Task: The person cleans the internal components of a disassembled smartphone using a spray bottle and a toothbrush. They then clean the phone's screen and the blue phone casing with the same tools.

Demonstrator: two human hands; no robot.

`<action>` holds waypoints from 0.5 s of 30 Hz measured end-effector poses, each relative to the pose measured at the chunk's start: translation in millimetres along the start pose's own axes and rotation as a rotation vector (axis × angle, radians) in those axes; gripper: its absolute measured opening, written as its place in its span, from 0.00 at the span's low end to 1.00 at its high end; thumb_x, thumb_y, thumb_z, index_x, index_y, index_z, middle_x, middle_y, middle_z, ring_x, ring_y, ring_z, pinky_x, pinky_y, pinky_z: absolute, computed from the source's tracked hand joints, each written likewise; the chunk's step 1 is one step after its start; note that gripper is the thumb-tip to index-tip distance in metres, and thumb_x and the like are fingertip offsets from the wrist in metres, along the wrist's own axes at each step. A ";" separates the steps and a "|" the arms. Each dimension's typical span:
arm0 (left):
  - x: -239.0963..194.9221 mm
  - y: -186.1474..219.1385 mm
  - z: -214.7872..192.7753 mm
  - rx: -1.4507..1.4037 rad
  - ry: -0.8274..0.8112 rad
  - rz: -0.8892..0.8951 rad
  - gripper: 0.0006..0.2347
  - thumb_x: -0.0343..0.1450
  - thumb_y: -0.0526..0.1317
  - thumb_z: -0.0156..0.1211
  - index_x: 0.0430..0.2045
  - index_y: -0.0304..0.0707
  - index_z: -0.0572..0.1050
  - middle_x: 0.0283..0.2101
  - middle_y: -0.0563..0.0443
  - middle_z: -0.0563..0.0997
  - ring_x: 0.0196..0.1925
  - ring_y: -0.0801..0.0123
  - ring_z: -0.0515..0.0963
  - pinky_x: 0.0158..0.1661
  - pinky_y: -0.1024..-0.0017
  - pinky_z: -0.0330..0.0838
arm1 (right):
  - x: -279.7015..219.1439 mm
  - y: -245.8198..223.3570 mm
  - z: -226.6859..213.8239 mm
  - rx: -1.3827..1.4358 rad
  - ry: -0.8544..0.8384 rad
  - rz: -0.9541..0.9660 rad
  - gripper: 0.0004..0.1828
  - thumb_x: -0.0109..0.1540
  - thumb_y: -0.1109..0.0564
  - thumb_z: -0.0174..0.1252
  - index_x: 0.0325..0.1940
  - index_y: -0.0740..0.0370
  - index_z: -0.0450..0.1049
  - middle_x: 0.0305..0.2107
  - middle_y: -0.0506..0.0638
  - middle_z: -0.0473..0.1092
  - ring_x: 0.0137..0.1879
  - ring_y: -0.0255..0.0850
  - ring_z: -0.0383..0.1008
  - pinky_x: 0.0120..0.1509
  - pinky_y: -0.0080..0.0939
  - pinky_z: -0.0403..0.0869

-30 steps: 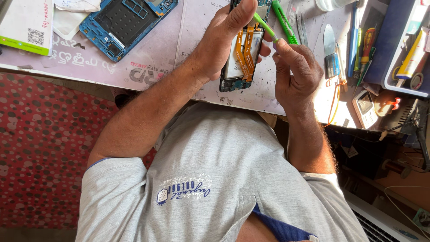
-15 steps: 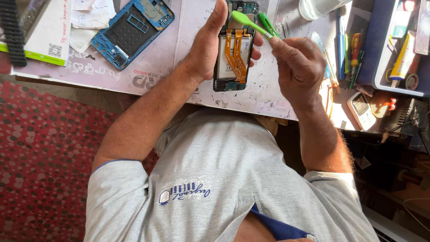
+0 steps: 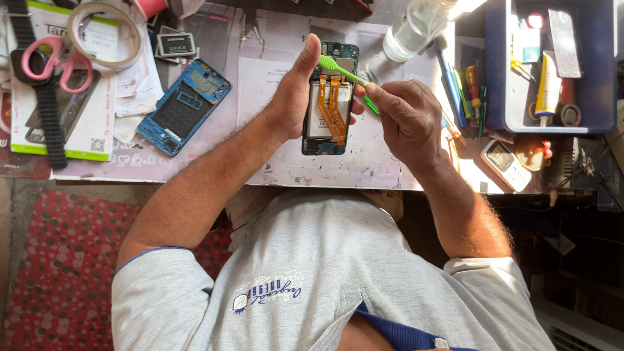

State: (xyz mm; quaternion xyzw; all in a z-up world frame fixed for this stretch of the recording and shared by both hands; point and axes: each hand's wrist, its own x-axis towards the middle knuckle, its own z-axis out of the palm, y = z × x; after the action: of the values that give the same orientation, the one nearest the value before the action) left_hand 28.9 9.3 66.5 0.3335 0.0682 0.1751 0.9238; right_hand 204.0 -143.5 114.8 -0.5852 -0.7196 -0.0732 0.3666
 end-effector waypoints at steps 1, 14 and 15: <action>2.9 1.5 -1.0 0.008 -0.032 0.015 0.39 0.69 0.72 0.50 0.52 0.26 0.72 0.44 0.32 0.81 0.43 0.51 0.86 0.45 0.52 0.86 | -1.3 1.4 -0.5 -0.018 0.001 -0.011 0.16 0.69 0.68 0.63 0.60 0.56 0.78 0.37 0.52 0.75 0.41 0.42 0.76 0.43 0.45 0.74; 3.7 -18.6 -18.7 0.072 -0.026 0.054 0.41 0.68 0.73 0.48 0.55 0.25 0.71 0.46 0.32 0.81 0.45 0.52 0.87 0.46 0.52 0.87 | -26.3 8.5 10.6 0.050 -0.079 0.038 0.19 0.71 0.70 0.62 0.63 0.54 0.76 0.39 0.53 0.75 0.43 0.42 0.78 0.43 0.42 0.77; 3.7 -20.0 -19.2 0.055 -0.012 0.037 0.41 0.68 0.73 0.48 0.55 0.26 0.71 0.46 0.31 0.81 0.45 0.52 0.87 0.45 0.52 0.87 | -26.4 7.4 8.6 0.040 -0.083 0.056 0.19 0.71 0.70 0.63 0.63 0.54 0.77 0.39 0.52 0.76 0.43 0.42 0.78 0.43 0.42 0.77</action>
State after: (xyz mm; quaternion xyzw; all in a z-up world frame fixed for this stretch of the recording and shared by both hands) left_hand 33.3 7.7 38.8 0.3608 0.0611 0.1882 0.9114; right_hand 208.0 -157.5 90.1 -0.6000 -0.7189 -0.0242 0.3501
